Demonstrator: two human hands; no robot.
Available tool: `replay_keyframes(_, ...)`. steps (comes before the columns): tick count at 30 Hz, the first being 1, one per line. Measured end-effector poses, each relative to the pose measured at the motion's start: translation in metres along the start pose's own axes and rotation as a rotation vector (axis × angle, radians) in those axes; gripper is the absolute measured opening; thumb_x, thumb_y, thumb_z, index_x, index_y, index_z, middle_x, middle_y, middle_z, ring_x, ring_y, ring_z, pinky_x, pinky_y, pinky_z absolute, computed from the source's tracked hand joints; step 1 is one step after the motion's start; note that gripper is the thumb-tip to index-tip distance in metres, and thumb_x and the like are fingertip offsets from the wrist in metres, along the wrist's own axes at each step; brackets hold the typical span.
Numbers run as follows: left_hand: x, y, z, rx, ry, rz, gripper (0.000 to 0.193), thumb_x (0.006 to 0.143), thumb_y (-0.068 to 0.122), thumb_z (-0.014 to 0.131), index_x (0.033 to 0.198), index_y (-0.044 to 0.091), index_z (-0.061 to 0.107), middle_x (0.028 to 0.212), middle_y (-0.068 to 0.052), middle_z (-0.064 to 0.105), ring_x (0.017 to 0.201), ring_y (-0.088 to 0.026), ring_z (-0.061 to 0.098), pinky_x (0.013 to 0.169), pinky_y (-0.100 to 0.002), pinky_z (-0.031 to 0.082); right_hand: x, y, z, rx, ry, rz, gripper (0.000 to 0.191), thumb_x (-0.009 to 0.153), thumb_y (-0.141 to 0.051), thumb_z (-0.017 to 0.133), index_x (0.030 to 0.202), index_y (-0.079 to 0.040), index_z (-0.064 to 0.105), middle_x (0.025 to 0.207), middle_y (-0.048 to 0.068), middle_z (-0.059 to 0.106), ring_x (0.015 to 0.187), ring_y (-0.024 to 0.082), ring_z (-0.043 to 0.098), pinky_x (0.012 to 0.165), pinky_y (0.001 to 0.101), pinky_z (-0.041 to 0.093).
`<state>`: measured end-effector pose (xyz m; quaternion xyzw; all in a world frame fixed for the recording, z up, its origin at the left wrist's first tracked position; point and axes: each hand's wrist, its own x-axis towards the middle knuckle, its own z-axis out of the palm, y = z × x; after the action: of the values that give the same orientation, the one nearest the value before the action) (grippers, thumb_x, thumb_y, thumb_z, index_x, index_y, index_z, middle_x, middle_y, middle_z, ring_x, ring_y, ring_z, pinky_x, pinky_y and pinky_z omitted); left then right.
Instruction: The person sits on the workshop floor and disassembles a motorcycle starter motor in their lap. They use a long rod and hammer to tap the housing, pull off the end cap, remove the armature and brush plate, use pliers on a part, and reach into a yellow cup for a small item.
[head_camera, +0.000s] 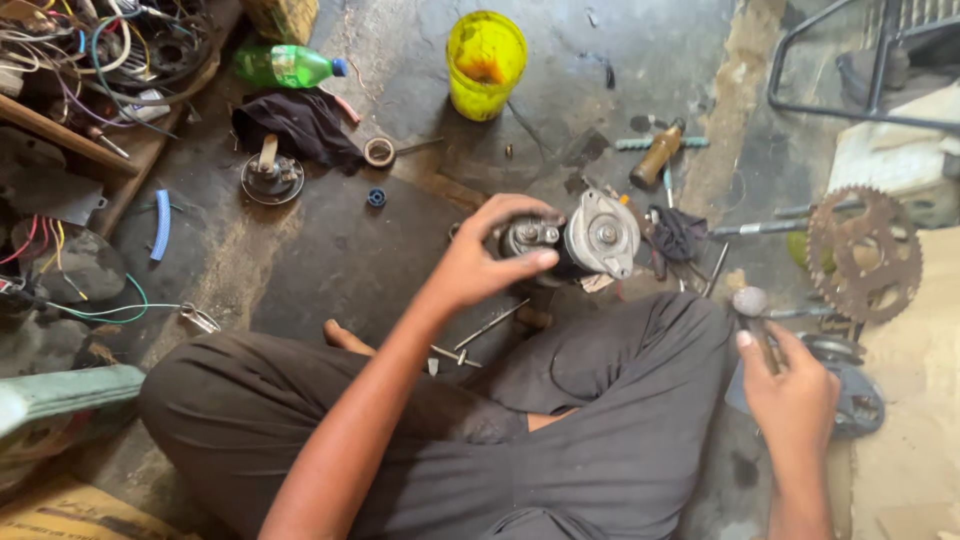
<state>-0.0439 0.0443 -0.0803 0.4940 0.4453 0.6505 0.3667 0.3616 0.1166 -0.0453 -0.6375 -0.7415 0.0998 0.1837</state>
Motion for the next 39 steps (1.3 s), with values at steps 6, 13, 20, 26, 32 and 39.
replay_keyframes(6, -0.025, -0.046, -0.030, 0.000, 0.282, -0.366, 0.037, 0.090, 0.031, 0.068, 0.118, 0.009, 0.062, 0.111, -0.004, 0.070, 0.107, -0.015, 0.065, 0.098, -0.034, 0.050, -0.018, 0.133, 0.087, 0.228, -0.017, 0.268, 0.034, 0.098, -0.021, 0.076, 0.126, -0.003, 0.073, 0.091, 0.015, 0.074, 0.079, 0.021, 0.068, 0.073, 0.0338, 0.053)
replay_keyframes(13, -0.099, -0.104, 0.016, 1.150, -0.146, -0.625, 0.034, 0.070, 0.028, 0.080, 0.096, 0.007, 0.071, 0.095, -0.015, 0.073, 0.091, -0.037, 0.070, 0.083, -0.051, 0.052, -0.036, 0.127, 0.110, 0.259, 0.154, 0.087, 0.022, 0.101, -0.011, 0.072, 0.121, -0.001, 0.075, 0.115, 0.015, 0.068, 0.104, 0.024, 0.065, 0.085, 0.0343, 0.052)
replay_keyframes(20, -0.102, -0.136, 0.004, 1.564, -0.313, -0.464, 0.015, 0.082, 0.014, 0.072, 0.097, 0.012, 0.072, 0.100, -0.011, 0.071, 0.097, -0.032, 0.069, 0.084, -0.051, 0.051, -0.011, 0.022, 0.083, 0.232, 0.133, -0.191, 0.042, 0.097, -0.012, 0.071, 0.136, 0.002, 0.060, 0.134, 0.024, 0.063, 0.126, 0.041, 0.059, 0.110, 0.0481, 0.046)
replay_keyframes(26, -0.042, -0.104, -0.055, 1.752, 0.006, -0.352, 0.052, 0.068, 0.024, 0.079, 0.117, 0.011, 0.066, 0.109, -0.011, 0.066, 0.097, -0.032, 0.065, 0.079, -0.048, 0.048, 0.001, -0.005, 0.074, 0.242, 0.157, -0.153, 0.043, 0.094, -0.014, 0.068, 0.135, -0.001, 0.061, 0.139, 0.026, 0.061, 0.130, 0.045, 0.056, 0.110, 0.0502, 0.043)
replay_keyframes(32, 0.035, -0.073, -0.087, 1.712, -0.282, -0.469, 0.043, 0.080, 0.038, 0.078, 0.115, 0.015, 0.068, 0.110, -0.011, 0.069, 0.103, -0.033, 0.067, 0.083, -0.049, 0.052, 0.023, -0.004, 0.062, 0.321, 0.115, -0.191, 0.038, 0.090, -0.014, 0.069, 0.126, -0.005, 0.067, 0.133, 0.019, 0.066, 0.125, 0.038, 0.060, 0.106, 0.0487, 0.044)
replay_keyframes(39, 0.114, -0.075, -0.108, 1.861, -0.919, -0.387, 0.040, 0.077, 0.035, 0.075, 0.113, 0.020, 0.069, 0.113, -0.007, 0.070, 0.110, -0.029, 0.068, 0.091, -0.047, 0.053, 0.062, -0.028, 0.078, 0.066, -0.038, -0.237, 0.019, 0.084, -0.010, 0.071, 0.103, -0.010, 0.076, 0.102, 0.007, 0.075, 0.109, 0.032, 0.066, 0.099, 0.0500, 0.046)
